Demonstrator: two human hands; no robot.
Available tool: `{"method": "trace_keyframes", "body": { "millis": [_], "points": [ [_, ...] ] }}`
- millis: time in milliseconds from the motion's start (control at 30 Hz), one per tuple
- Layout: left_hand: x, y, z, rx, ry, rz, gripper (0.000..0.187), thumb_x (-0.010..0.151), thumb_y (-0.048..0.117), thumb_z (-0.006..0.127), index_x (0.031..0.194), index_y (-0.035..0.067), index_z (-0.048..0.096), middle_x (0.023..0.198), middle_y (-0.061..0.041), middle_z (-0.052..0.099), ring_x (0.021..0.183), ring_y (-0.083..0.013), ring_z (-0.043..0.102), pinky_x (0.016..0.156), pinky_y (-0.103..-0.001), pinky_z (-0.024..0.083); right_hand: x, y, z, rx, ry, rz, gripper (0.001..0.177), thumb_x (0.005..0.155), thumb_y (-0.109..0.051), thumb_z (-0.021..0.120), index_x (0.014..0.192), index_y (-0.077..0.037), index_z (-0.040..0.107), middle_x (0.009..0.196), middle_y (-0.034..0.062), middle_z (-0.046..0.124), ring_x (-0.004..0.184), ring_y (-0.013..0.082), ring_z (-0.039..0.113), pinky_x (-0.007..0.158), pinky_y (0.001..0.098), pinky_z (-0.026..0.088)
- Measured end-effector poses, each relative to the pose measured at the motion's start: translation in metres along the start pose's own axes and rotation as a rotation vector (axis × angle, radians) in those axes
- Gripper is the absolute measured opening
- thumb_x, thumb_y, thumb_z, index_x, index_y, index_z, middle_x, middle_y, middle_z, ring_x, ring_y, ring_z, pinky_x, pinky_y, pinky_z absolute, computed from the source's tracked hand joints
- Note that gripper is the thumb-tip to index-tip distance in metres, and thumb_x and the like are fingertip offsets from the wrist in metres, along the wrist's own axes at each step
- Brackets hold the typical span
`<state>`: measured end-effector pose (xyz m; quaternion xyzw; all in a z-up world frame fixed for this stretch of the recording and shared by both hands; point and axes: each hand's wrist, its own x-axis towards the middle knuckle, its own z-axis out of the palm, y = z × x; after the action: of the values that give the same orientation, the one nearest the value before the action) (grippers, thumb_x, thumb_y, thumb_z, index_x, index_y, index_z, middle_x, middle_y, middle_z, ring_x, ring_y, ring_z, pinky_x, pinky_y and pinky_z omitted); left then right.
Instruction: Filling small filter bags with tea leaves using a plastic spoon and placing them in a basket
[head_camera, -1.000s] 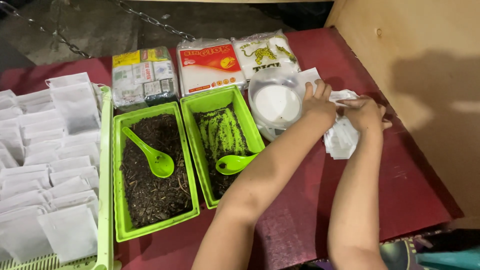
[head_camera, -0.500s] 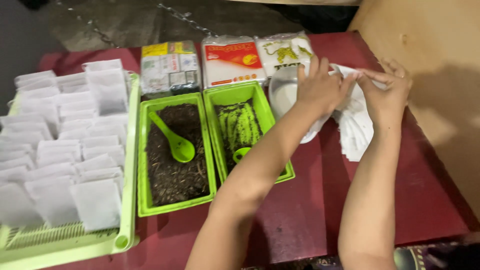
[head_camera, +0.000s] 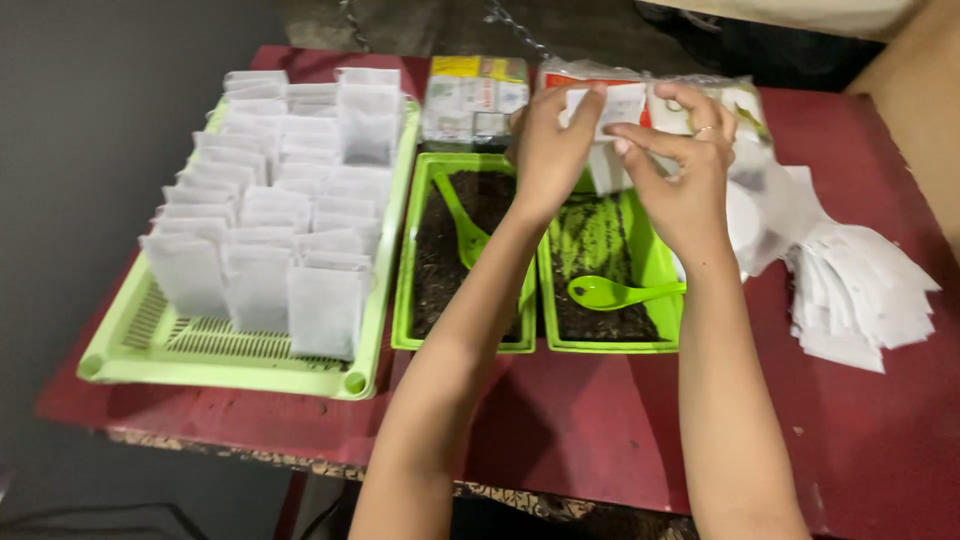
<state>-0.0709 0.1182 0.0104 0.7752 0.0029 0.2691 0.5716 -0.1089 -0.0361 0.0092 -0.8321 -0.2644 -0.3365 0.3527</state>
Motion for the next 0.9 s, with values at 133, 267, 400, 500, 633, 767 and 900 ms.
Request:
{"method": "trace_keyframes", "body": {
  "millis": [133, 267, 400, 500, 633, 767, 900],
  "points": [
    [-0.006, -0.014, -0.033, -0.050, 0.098, 0.062, 0.031, 0.088, 0.040, 0.062, 0.096, 0.018, 0.082, 0.108, -0.002, 0.076, 0.109, -0.0212, 0.066, 0.102, -0.035, 0.039, 0.013, -0.033, 0.008, 0.104, -0.037, 0.019, 0.037, 0.107, -0.049, 0.055, 0.120, -0.021, 0.076, 0.141, 0.0114, 0.056, 0.135, 0.0307, 0.042, 0.112, 0.0543, 0.022],
    [-0.009, -0.027, -0.048, -0.215, -0.027, 0.168, 0.023, 0.090, 0.035, 0.066, 0.101, 0.018, 0.076, 0.112, -0.004, 0.075, 0.112, -0.0209, 0.066, 0.102, -0.042, 0.049, 0.016, -0.041, 0.010, 0.206, 0.090, -0.010, 0.031, 0.111, -0.029, 0.058, 0.128, -0.005, 0.068, 0.130, 0.0155, 0.059, 0.129, 0.0307, 0.052, 0.110, 0.0466, 0.039],
    [-0.020, -0.012, -0.068, -0.428, -0.201, 0.249, 0.024, 0.094, 0.032, 0.067, 0.107, 0.016, 0.078, 0.114, -0.007, 0.069, 0.115, -0.0214, 0.061, 0.104, -0.038, 0.046, 0.021, -0.051, 0.003, 0.230, -0.113, 0.028, 0.047, 0.108, -0.048, 0.053, 0.126, -0.008, 0.068, 0.128, 0.0144, 0.059, 0.130, 0.0313, 0.050, 0.111, 0.0482, 0.036],
    [-0.025, 0.007, -0.087, -0.214, -0.240, 0.305, 0.029, 0.092, 0.041, 0.063, 0.106, 0.021, 0.078, 0.115, -0.003, 0.071, 0.114, -0.0182, 0.061, 0.104, -0.040, 0.040, 0.018, -0.045, -0.001, 0.270, -0.189, 0.119, 0.020, 0.105, -0.022, 0.065, 0.118, -0.009, 0.073, 0.132, 0.0092, 0.059, 0.128, 0.0246, 0.051, 0.111, 0.0444, 0.035],
    [-0.030, 0.030, -0.107, 0.142, -0.230, 0.254, 0.037, 0.087, 0.047, 0.058, 0.104, 0.023, 0.080, 0.119, 0.005, 0.070, 0.118, -0.0212, 0.057, 0.095, -0.047, 0.027, 0.019, -0.049, -0.012, 0.245, -0.193, 0.116, 0.024, 0.104, -0.024, 0.067, 0.117, -0.005, 0.074, 0.132, 0.0142, 0.061, 0.127, 0.0267, 0.055, 0.107, 0.0445, 0.041],
    [-0.042, 0.044, -0.119, 0.309, -0.173, 0.399, 0.013, 0.089, 0.033, 0.070, 0.096, 0.025, 0.077, 0.119, 0.007, 0.065, 0.116, -0.0202, 0.056, 0.092, -0.044, 0.023, 0.019, -0.058, -0.025, 0.268, -0.291, 0.104, 0.027, 0.106, -0.022, 0.059, 0.123, -0.004, 0.071, 0.133, 0.0126, 0.063, 0.129, 0.0253, 0.055, 0.111, 0.0408, 0.040],
    [-0.044, 0.048, -0.125, 0.359, -0.142, 0.447, 0.008, 0.083, 0.028, 0.079, 0.088, 0.023, 0.075, 0.117, 0.008, 0.063, 0.119, -0.0215, 0.052, 0.097, -0.050, 0.021, 0.018, -0.061, -0.027, 0.276, -0.277, 0.096, 0.020, 0.105, -0.018, 0.063, 0.118, -0.005, 0.072, 0.136, 0.0137, 0.062, 0.134, 0.0265, 0.054, 0.115, 0.0427, 0.040]
  ]
}}
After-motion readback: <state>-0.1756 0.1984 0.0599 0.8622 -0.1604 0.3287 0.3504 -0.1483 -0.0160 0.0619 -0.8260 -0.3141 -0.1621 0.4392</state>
